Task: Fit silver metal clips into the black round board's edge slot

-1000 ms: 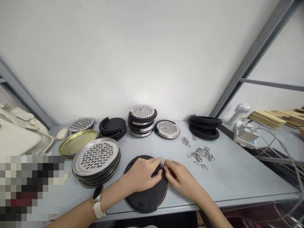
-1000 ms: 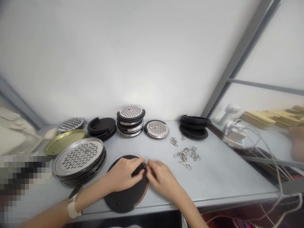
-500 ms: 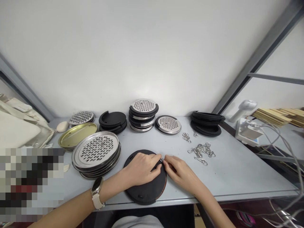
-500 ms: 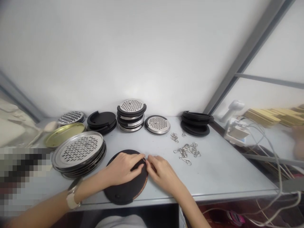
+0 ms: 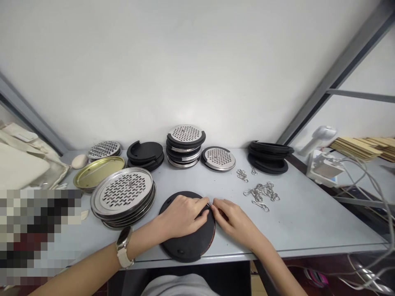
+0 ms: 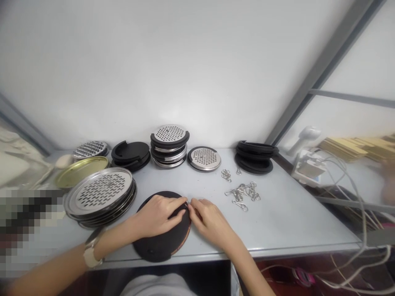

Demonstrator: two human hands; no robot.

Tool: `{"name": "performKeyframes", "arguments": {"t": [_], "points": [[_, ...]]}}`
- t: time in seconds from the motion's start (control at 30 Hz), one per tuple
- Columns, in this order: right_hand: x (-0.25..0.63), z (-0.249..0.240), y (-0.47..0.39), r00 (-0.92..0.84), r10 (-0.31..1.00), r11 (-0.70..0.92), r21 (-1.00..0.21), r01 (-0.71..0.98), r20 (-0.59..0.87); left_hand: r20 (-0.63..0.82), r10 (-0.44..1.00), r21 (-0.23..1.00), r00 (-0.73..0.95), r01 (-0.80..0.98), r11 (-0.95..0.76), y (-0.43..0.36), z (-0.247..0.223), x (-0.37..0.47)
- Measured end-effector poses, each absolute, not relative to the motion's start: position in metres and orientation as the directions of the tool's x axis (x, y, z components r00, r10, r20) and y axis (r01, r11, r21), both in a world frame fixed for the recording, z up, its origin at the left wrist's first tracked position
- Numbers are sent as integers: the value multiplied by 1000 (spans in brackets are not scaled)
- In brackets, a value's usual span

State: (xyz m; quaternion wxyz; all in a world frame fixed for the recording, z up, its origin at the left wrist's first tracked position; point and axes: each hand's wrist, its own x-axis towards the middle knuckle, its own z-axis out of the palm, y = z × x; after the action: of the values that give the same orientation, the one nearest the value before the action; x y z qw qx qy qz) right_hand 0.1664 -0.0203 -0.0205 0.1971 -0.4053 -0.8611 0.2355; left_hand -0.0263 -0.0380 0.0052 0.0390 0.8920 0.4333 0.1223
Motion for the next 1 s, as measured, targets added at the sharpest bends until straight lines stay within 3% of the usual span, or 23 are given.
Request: {"name": "performKeyframes", "arguments": {"t": [0.37, 0.63, 1.0], "points": [[167, -22, -21, -586, 795, 557, -570, 604, 155, 199, 772, 155, 604, 759, -633, -39, 3, -27], [167, -15, -22, -580, 805, 511, -648, 565, 129, 198, 774, 134, 602, 765, -630, -39, 3, -26], [168, -19, -21, -592, 789, 570, -561, 600, 168, 204, 771, 119, 604, 766, -632, -39, 3, -27]]}}
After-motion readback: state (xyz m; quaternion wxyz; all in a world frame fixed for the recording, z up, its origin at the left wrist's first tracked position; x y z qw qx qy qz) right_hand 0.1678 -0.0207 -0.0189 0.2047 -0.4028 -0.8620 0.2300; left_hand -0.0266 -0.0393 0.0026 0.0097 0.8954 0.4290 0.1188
